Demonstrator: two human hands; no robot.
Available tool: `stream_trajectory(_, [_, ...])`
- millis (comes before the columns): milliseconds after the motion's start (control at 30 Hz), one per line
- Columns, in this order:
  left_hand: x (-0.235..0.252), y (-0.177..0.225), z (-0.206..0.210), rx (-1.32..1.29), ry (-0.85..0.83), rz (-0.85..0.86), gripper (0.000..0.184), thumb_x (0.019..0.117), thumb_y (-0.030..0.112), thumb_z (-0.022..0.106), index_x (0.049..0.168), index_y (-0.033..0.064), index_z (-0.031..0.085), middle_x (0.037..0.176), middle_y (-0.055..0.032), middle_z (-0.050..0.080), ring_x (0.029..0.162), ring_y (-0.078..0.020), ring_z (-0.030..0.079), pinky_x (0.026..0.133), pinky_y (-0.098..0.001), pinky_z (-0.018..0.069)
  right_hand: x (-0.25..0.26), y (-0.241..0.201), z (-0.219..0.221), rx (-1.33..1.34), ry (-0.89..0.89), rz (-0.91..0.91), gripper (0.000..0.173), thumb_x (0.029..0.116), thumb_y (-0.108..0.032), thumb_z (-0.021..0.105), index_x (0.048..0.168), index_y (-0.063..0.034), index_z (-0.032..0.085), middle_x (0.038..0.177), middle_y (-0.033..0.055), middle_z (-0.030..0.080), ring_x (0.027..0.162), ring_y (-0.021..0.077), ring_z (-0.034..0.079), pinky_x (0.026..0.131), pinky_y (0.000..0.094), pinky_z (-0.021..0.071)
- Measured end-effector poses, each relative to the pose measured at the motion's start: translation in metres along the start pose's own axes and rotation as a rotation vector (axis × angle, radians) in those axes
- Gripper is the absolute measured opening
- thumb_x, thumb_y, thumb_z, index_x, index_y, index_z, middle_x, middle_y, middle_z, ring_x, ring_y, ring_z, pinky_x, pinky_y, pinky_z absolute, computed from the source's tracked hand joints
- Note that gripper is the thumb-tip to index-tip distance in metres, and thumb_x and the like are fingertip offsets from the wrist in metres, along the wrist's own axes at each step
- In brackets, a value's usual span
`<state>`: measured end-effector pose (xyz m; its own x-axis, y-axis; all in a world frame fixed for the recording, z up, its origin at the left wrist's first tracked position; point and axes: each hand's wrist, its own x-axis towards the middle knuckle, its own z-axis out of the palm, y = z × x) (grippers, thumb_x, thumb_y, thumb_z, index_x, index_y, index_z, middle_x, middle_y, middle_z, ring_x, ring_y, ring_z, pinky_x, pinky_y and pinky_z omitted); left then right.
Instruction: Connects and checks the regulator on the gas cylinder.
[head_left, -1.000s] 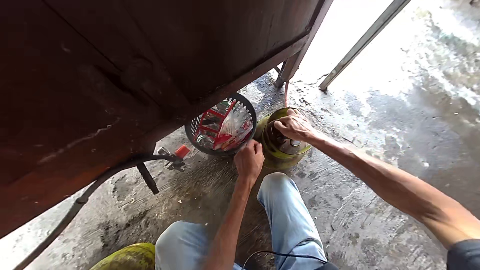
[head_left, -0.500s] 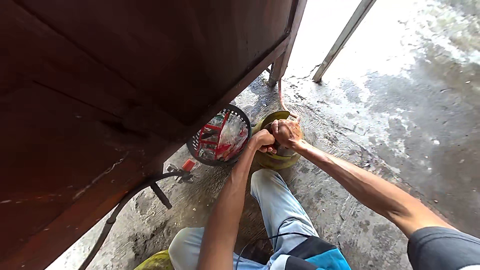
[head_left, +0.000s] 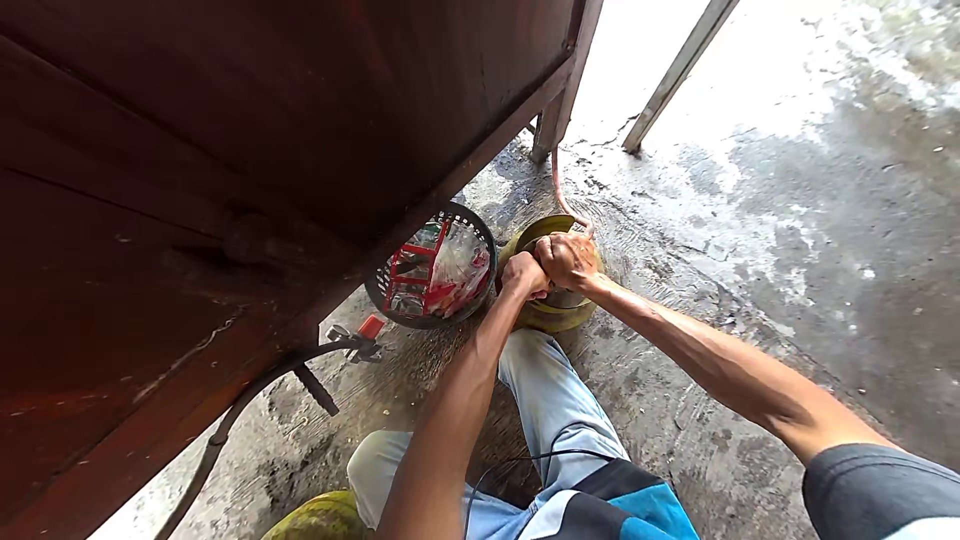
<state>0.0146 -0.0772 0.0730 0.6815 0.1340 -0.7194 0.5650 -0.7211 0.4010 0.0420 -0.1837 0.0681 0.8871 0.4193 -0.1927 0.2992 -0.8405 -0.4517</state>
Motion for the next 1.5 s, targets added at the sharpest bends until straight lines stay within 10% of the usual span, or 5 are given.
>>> stream_trajectory(500, [0.013,-0.026,0.058,0.356,0.766,0.564,0.028,0.0939,0.02,0.065,0.113,0.0008,0.071,0.106,-0.0212,0.066,0.105,-0.0392,0.06,0.096,-0.0558,0.0405,-0.004,0.001,0.006,0.032,0.086,-0.026,0.052,0.1054,-0.027,0.03,0.088,-0.0032,0.072,0.097,0.017,0.073,0.097,0.0357,0.07,0.079,0.0588,0.0488])
stream_trajectory(1200, [-0.056,-0.078,0.062,-0.331,0.516,0.133,0.071,0.0978,0.042,0.067,0.146,-0.0056,0.045,0.138,-0.0256,0.058,0.129,-0.0358,0.058,0.11,-0.048,0.0466,0.005,0.003,0.0,0.106,-0.014,-0.053,0.056,0.1087,-0.042,0.028,0.097,-0.0056,0.069,0.103,0.0184,0.071,0.105,0.0367,0.068,0.083,0.0598,0.0479])
stream_trajectory(1300, [-0.054,-0.074,0.077,-0.716,0.265,-0.027,0.084,0.0983,0.053,0.064,0.152,-0.0044,0.035,0.138,-0.031,0.056,0.123,-0.0396,0.062,0.101,-0.0539,0.0531,-0.017,0.023,0.003,0.375,0.227,-0.173,0.048,0.1104,-0.041,0.036,0.128,-0.0106,0.068,0.139,0.0157,0.061,0.132,0.0376,0.054,0.107,0.0619,0.0428])
stream_trajectory(1400, [-0.038,-0.068,0.088,-1.012,0.083,-0.046,0.072,0.1032,0.052,0.055,0.147,-0.0038,0.043,0.136,-0.0319,0.056,0.114,-0.0411,0.064,0.093,-0.0535,0.0566,-0.057,0.069,0.018,0.675,0.611,0.082,0.045,0.1043,-0.028,0.046,0.137,-0.002,0.061,0.147,0.0173,0.055,0.14,0.031,0.048,0.119,0.05,0.0359])
stream_trajectory(1500, [-0.022,-0.058,0.087,-1.116,0.093,-0.043,0.058,0.1049,0.035,0.058,0.145,-0.0045,0.045,0.134,-0.0302,0.056,0.109,-0.0379,0.064,0.09,-0.0493,0.0559,-0.097,0.112,0.066,1.233,0.314,0.728,0.068,0.1091,-0.05,0.037,0.159,-0.0054,0.027,0.149,0.0269,0.043,0.125,0.0347,0.052,0.098,0.0515,0.0479])
